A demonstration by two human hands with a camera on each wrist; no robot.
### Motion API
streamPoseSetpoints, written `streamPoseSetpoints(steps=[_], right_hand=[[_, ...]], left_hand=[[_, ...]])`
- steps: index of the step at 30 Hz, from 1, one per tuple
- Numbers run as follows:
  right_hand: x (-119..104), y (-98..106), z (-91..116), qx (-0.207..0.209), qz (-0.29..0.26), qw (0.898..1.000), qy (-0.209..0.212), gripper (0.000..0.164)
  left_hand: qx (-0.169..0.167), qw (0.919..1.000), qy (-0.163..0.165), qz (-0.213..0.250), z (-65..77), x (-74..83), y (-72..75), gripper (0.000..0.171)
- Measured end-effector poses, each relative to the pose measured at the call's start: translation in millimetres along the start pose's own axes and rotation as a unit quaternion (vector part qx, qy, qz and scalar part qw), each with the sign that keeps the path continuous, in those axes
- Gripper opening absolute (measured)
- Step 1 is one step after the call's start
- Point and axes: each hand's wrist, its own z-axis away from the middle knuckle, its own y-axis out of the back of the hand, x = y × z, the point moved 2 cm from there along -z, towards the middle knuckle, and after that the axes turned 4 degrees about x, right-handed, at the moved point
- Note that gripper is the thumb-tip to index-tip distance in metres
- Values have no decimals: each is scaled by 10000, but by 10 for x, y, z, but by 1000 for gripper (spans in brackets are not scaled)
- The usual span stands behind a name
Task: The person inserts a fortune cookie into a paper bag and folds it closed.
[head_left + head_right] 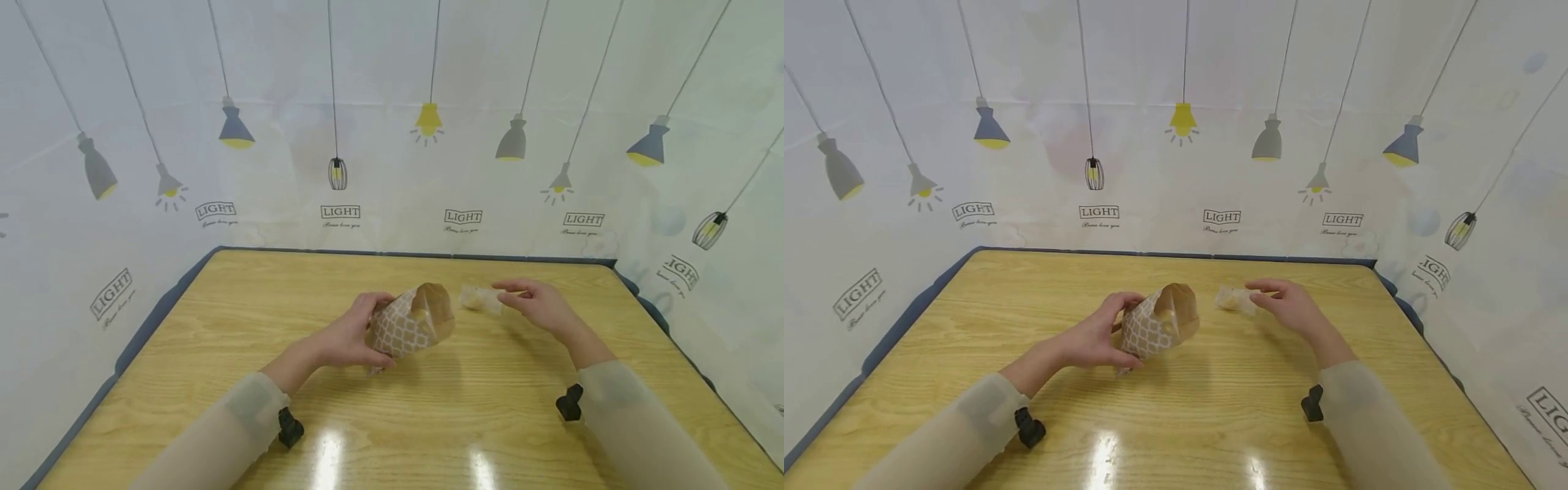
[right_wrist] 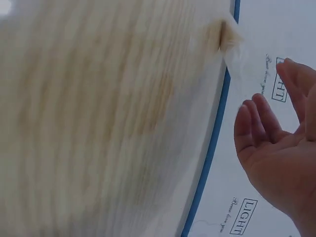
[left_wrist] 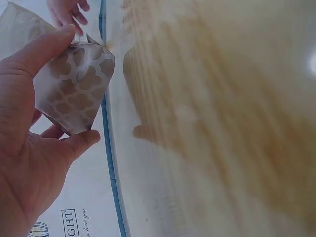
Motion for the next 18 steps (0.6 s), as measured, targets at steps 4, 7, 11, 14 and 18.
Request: streamPoseSetpoints(steps=[4,7,11,14,18], right_hand=[[33,-58,-130,-187,237,9994,146,49],[33,-107,-207,-223,412,9982,363,45],[16,-161,-269,-283,548,9966,540,41],[11,-195,-292,-422,606,9961,477,41],[43,-221,-306,-518,651,9964,157,40]], left_hand=[[20,10000,-44,81,-14,-12,-12,116],[19,9999,-55,104,-27,-14,-17,116],[14,9999,-20,106,-37,-12,-27,116],[39,9999,0,117,-34,-6,-28,116],[69,9999,-8,112,-28,5,-25,117]])
